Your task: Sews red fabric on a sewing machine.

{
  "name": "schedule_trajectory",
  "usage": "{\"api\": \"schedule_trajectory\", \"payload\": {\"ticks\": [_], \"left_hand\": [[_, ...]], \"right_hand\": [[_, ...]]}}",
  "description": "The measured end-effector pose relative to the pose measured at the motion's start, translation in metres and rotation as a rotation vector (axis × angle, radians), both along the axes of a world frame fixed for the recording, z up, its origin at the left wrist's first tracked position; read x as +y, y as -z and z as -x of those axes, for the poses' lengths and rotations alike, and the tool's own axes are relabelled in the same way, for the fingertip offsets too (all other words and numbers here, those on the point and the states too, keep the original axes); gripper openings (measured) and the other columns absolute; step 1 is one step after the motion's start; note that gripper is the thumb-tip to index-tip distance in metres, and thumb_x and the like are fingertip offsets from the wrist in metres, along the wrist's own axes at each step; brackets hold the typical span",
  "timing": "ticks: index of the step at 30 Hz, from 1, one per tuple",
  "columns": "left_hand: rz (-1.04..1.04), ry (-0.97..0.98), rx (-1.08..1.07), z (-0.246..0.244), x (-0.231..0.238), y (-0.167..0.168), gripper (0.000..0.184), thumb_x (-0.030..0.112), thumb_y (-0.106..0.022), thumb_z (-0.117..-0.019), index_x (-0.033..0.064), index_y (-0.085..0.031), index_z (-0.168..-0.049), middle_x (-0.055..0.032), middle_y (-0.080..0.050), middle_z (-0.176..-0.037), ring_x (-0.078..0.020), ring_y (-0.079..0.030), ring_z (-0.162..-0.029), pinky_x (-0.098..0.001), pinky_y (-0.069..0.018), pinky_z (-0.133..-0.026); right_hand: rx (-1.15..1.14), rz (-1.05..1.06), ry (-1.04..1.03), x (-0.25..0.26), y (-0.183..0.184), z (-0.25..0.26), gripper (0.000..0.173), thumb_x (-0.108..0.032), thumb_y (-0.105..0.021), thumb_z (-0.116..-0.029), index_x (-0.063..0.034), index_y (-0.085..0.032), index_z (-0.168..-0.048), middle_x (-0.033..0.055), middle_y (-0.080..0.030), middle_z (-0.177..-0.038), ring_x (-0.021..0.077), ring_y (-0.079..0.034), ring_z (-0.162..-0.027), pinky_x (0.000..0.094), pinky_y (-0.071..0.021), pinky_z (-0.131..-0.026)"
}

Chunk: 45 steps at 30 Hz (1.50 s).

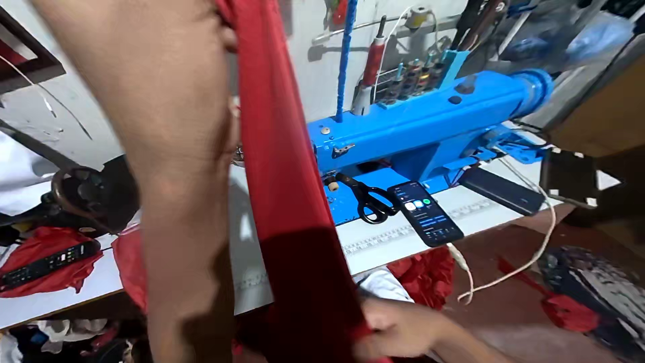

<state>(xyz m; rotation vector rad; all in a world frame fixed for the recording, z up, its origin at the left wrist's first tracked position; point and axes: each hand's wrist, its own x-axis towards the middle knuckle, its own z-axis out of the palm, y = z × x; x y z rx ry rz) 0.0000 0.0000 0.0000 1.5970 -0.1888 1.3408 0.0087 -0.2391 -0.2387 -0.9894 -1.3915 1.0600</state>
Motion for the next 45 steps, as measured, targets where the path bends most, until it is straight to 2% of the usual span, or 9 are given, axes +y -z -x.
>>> {"api": "schedule_trajectory", "payload": {"ticks": [7,13,19,26,31,35,39,42,45], "left_hand": [[0.053,0.044,0.192,0.01,0.039,0.016,0.013,0.016,-0.053,-0.1064,0.0171,-0.057,-0.094,0.01,-0.066,-0.078,-0.0016,-0.067,-0.07,-0.0213,-0.06,-0.067],[0.176,0.072,0.811,0.005,0.048,0.127,0.011,0.016,-0.066,-0.0989,0.0094,-0.061,-0.107,0.0058,-0.066,-0.073,-0.0022,-0.062,-0.061,-0.0226,-0.0549,-0.057],[0.311,0.235,1.041,-0.011,0.056,0.201,0.008,0.005,-0.067,-0.0962,0.0045,-0.06,-0.1,0.0051,-0.06,-0.063,0.0008,-0.05,-0.051,-0.0156,-0.0423,-0.05],[0.083,0.275,1.128,-0.042,0.023,0.264,0.022,0.018,-0.075,-0.0912,0.0014,-0.065,-0.101,0.0028,-0.063,-0.073,-0.0039,-0.056,-0.064,-0.0258,-0.0487,-0.065],[0.182,0.326,1.067,-0.046,0.009,0.258,0.013,0.01,-0.074,-0.0913,0.0032,-0.063,-0.095,0.0062,-0.062,-0.068,0.0016,-0.052,-0.056,-0.0171,-0.0425,-0.054],[0.183,0.33,1.072,-0.041,0.015,0.26,0.015,0.014,-0.074,-0.0922,0.0038,-0.064,-0.098,0.0057,-0.064,-0.069,0.0006,-0.055,-0.057,-0.0181,-0.0438,-0.054],[0.277,0.407,1.121,-0.022,0.012,0.245,0.013,0.011,-0.071,-0.0944,0.0032,-0.064,-0.103,0.004,-0.07,-0.075,-0.0009,-0.061,-0.062,-0.0186,-0.048,-0.057],[0.32,0.527,1.129,-0.006,0.003,0.227,0.01,0.006,-0.069,-0.094,0.0041,-0.066,-0.104,0.0042,-0.072,-0.08,-0.0003,-0.062,-0.064,-0.017,-0.0485,-0.057],[0.279,0.606,1.107,0.001,-0.006,0.218,0.009,0.003,-0.069,-0.0924,0.0062,-0.066,-0.101,0.0061,-0.071,-0.079,0.0011,-0.06,-0.061,-0.0156,-0.048,-0.055]], "right_hand": [[-0.049,-0.139,-0.021,-0.023,-0.024,-0.019,0.033,-0.029,-0.056,-0.1063,-0.0024,-0.065,-0.089,-0.0045,-0.065,-0.075,-0.0084,-0.058,-0.072,0.0114,-0.0484,-0.066],[-0.015,0.154,0.2,-0.038,0.032,-0.021,0.024,-0.026,-0.059,-0.1043,-0.0044,-0.07,-0.1,-0.0058,-0.069,-0.082,-0.0061,-0.063,-0.077,0.0165,-0.0534,-0.071],[-0.014,0.443,0.367,-0.094,0.06,-0.027,0.026,-0.026,-0.058,-0.1032,-0.007,-0.072,-0.091,-0.0082,-0.067,-0.077,-0.0058,-0.061,-0.071,0.0178,-0.0507,-0.068],[-0.171,0.714,0.912,-0.13,0.092,-0.047,0.025,-0.021,-0.059,-0.1021,-0.0028,-0.072,-0.09,0.002,-0.065,-0.074,0.0076,-0.06,-0.068,0.0342,-0.0525,-0.068],[-0.305,0.571,1.056,-0.148,0.043,-0.059,0.022,-0.022,-0.056,-0.0992,-0.0113,-0.071,-0.086,-0.0101,-0.063,-0.073,-0.0062,-0.055,-0.065,0.0187,-0.0484,-0.063],[-0.453,0.694,0.759,-0.128,0.052,-0.048,0.031,-0.028,-0.062,-0.1009,-0.0001,-0.071,-0.091,0.0125,-0.066,-0.072,0.0243,-0.064,-0.068,0.0491,-0.0535,-0.067],[-0.575,1.09,0.378,-0.1,0.074,-0.032,0.038,-0.031,-0.066,-0.1002,0.0036,-0.07,-0.115,0.0311,-0.069,-0.11,0.053,-0.065,-0.109,0.0746,-0.0454,-0.094],[-0.6,0.576,0.742,-0.077,0.064,-0.028,0.028,-0.028,-0.069,-0.0967,-0.0029,-0.075,-0.108,0.0186,-0.074,-0.099,0.037,-0.072,-0.091,0.0607,-0.0573,-0.082],[-0.436,0.14,0.989,-0.027,0.05,-0.037,0.046,-0.035,-0.068,-0.0963,-0.0043,-0.066,-0.13,0.0079,-0.071,-0.113,0.0109,-0.068,-0.099,0.0294,-0.0581,-0.087]]}}
